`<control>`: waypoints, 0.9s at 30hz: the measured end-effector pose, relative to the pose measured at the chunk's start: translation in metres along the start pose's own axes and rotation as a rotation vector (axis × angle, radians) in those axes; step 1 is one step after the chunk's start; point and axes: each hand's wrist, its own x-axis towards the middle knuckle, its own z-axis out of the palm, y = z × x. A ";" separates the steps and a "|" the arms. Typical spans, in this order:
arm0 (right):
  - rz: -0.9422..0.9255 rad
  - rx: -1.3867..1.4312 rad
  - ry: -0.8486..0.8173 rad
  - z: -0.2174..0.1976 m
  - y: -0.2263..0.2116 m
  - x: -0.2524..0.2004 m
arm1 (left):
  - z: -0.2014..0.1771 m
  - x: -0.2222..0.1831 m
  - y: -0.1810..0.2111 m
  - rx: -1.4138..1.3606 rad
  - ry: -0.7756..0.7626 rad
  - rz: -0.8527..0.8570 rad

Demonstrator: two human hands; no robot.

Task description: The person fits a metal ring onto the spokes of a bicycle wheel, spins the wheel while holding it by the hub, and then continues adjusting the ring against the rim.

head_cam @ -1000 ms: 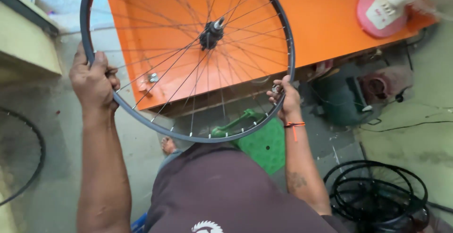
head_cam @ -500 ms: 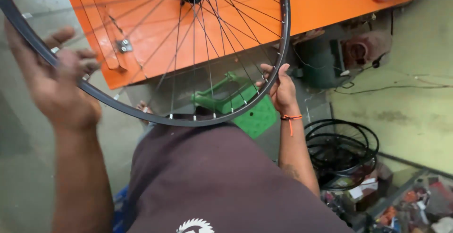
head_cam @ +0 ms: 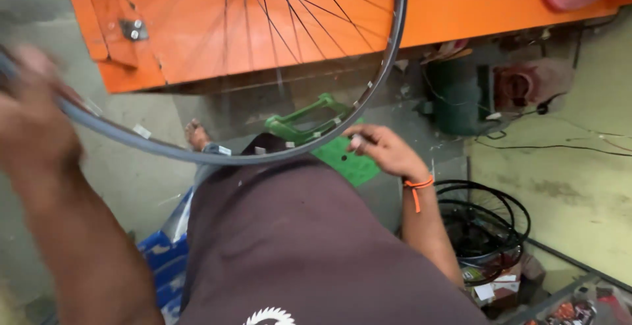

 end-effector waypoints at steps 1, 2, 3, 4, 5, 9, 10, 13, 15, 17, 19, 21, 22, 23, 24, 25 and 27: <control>0.009 0.053 0.091 -0.004 0.005 -0.002 | -0.002 0.002 0.001 -0.002 0.001 0.012; 0.018 0.106 0.182 -0.007 0.010 -0.004 | -0.005 0.004 0.003 -0.004 0.002 0.025; 0.011 0.107 0.172 -0.010 0.010 -0.008 | -0.005 0.006 0.007 0.003 0.010 0.028; 0.002 0.258 0.215 -0.013 0.011 -0.011 | -0.005 0.009 0.011 -0.010 0.010 0.051; -0.002 0.408 0.256 -0.016 0.011 -0.016 | -0.005 0.012 0.013 -0.024 0.011 0.070; -0.105 0.437 0.436 -0.010 0.014 -0.016 | 0.010 -0.017 0.006 -0.018 0.026 0.074; -0.177 0.501 0.477 -0.008 0.016 -0.017 | 0.021 -0.031 0.005 0.011 0.006 0.116; -0.291 0.596 0.506 -0.003 0.014 -0.018 | 0.053 -0.058 0.019 0.012 -0.005 0.172; -0.332 0.633 0.488 0.001 0.007 -0.018 | 0.067 -0.067 0.025 -0.010 0.010 0.188; -0.387 0.616 0.541 0.005 -0.004 -0.017 | 0.074 -0.072 0.024 -0.263 -0.074 0.081; -0.463 0.612 0.524 0.010 -0.015 -0.013 | 0.076 -0.071 0.026 -0.230 -0.075 0.110; -0.546 0.606 0.514 0.012 -0.021 -0.010 | 0.075 -0.065 0.030 -0.202 -0.083 0.143; -0.577 0.470 0.553 0.013 -0.021 -0.010 | 0.073 -0.061 0.033 -0.245 -0.077 0.085; -0.607 0.332 0.592 0.013 -0.020 -0.011 | 0.071 -0.057 0.037 -0.290 -0.073 0.026; -0.614 0.333 0.585 0.018 -0.030 -0.009 | 0.069 -0.053 0.036 -0.288 -0.066 0.032; -0.655 0.298 0.586 0.023 -0.039 -0.007 | 0.066 -0.049 0.035 -0.264 -0.052 0.031; -0.704 0.261 0.587 0.033 -0.060 -0.002 | 0.063 -0.043 0.033 -0.242 -0.037 0.037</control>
